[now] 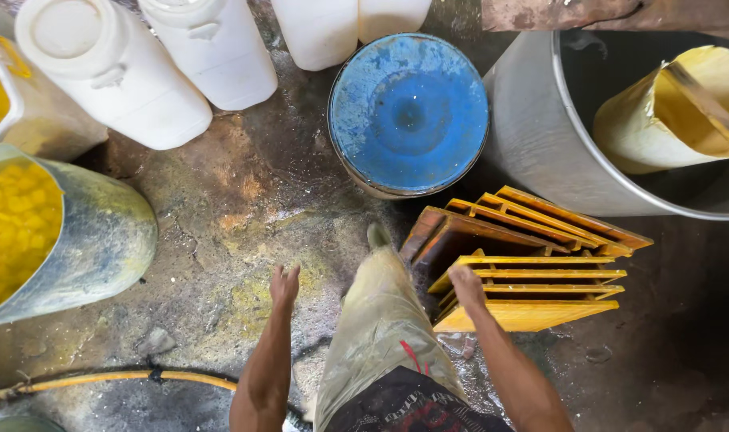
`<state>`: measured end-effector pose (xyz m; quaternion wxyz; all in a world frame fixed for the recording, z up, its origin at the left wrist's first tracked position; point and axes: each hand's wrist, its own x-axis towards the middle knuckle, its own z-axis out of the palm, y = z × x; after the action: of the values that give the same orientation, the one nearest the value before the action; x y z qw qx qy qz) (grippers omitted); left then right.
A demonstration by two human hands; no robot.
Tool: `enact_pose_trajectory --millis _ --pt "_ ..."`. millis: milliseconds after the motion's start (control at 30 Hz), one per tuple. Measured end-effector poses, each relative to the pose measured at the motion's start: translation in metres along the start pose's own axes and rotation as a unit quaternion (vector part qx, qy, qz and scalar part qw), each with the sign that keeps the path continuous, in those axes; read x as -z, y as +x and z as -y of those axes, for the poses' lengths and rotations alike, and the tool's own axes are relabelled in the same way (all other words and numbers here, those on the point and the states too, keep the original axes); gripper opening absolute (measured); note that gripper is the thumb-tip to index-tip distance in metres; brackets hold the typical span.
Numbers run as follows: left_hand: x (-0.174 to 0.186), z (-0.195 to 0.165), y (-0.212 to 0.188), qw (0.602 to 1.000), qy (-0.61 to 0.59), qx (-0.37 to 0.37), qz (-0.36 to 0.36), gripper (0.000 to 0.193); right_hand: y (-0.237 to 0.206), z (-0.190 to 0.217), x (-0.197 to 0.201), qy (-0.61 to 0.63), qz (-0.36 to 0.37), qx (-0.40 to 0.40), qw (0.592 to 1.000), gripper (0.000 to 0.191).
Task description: The person washes square wooden frames with a red cloth, scrubbing each frame's surface over a wet floor and setting cleaned frames aside. The person then scoops pale liquid from a large metal basin using a ladle and pours it into a bucket.
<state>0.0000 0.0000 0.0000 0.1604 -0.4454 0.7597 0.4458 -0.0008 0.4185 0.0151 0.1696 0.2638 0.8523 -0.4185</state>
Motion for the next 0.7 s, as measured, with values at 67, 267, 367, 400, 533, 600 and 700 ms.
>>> enact_pose_trajectory --millis 67,267,367,400,533,600,700 --pt "-0.02 -0.036 0.034 0.995 -0.048 -0.089 0.021 0.08 0.042 0.013 0.006 0.067 -0.045 -0.002 0.997 0.046" --pt "-0.088 -0.175 0.162 0.986 0.034 -0.159 0.031 0.076 0.201 0.074 0.027 0.239 -0.059 -0.017 0.969 0.043" --pt "-0.126 -0.248 0.23 0.983 0.053 -0.172 0.025 0.078 0.286 0.109 0.031 0.211 -0.088 -0.05 0.972 0.054" --pt "-0.14 -0.267 0.248 0.982 0.065 -0.177 0.021 0.078 0.31 0.115 0.033 0.195 -0.098 -0.066 0.974 0.058" --pt "-0.191 -0.331 0.313 0.975 0.11 -0.19 0.019 0.075 0.395 0.132 0.03 0.132 -0.128 -0.144 0.972 0.075" --pt "-0.212 -0.346 0.336 0.968 0.139 -0.207 0.025 0.071 0.428 0.135 0.028 0.145 -0.111 -0.175 0.968 0.08" --pt "-0.239 -0.368 0.374 0.976 0.146 -0.162 0.026 0.072 0.475 0.142 0.028 0.113 -0.102 -0.215 0.965 0.082"
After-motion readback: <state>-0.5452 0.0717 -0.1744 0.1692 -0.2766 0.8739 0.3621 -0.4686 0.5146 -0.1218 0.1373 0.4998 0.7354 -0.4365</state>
